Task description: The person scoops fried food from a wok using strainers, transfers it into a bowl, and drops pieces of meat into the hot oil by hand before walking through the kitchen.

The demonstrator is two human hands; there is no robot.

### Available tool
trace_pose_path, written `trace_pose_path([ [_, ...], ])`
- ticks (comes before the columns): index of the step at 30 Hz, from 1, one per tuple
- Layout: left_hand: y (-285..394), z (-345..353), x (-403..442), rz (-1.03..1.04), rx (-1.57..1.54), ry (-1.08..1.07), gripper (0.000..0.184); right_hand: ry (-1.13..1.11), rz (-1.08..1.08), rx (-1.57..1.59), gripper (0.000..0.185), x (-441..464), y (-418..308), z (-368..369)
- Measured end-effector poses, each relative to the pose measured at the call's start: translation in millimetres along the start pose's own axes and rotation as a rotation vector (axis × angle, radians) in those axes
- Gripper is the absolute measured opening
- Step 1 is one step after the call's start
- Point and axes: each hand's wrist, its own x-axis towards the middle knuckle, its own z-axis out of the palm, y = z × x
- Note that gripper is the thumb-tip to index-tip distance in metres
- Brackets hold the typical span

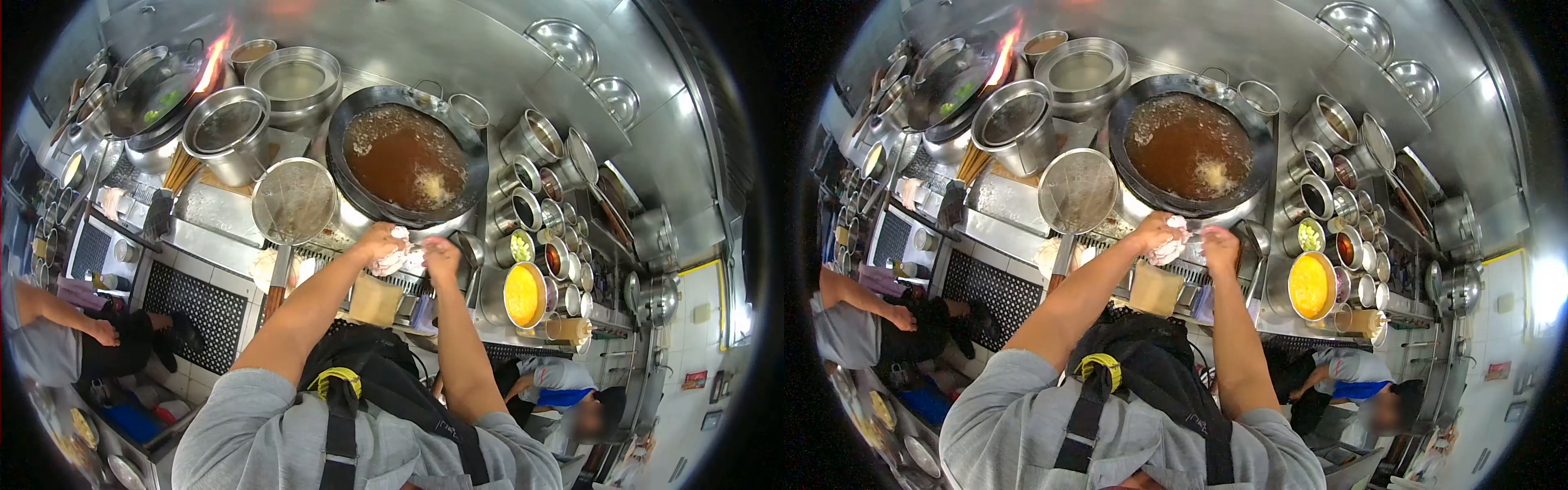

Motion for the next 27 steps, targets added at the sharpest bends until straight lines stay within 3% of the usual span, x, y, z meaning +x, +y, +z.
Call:
trace_pose_path([
  [2,9.4,-8.4,-8.5,-0.054,-0.051,0.026,0.036,0.101,0.005,0.266,0.012,14.9,8.1,-34.0],
  [4,78.3,-55.6,-23.8,-0.444,-0.501,-0.090,0.032,0.130,0.211,0.375,0.016,8.1,-22.5,-50.7],
  [6,52.5,-50.0,-18.9,-0.539,-0.917,-0.261,0.023,0.111,0.248,0.516,0.019,9.0,-27.9,-63.5],
  [8,52.7,-48.7,-21.8,-0.553,-1.084,-0.148,0.018,0.082,0.220,0.704,0.018,16.6,-27.4,-70.7],
  [10,54.2,-52.7,-24.4,-0.551,-1.184,-0.190,0.017,0.192,0.192,0.809,0.011,20.1,-54.3,-62.1],
  [12,49.0,-51.6,-23.0,-0.577,-1.300,-0.269,0.017,0.148,0.094,0.697,0.012,7.3,-112.7,-43.3],
  [17,60.6,-52.5,-33.3,-0.566,-1.619,-0.178,0.025,0.009,-0.111,0.047,0.021,26.0,-184.6,-14.2],
  [20,39.4,-38.8,-36.9,-0.553,-1.527,-0.109,0.021,0.005,-0.340,-0.466,0.036,54.2,-181.7,9.3],
  [21,60.4,-44.8,-41.3,-0.590,-1.523,-0.011,0.025,0.000,-0.440,-0.641,0.042,58.5,-180.2,16.4],
  [24,50.7,-31.5,-37.6,-0.641,-1.673,0.178,0.030,-0.104,-0.435,-1.132,0.055,63.3,-182.3,30.9],
  [25,41.1,-32.3,-44.0,-0.528,-1.690,0.049,0.034,-0.123,-0.422,-1.260,0.060,64.8,-179.1,32.2],
  [27,49.1,-37.8,-47.7,-0.606,-1.790,0.007,0.035,-0.099,-0.449,-1.465,0.057,85.1,-156.9,17.8],
])
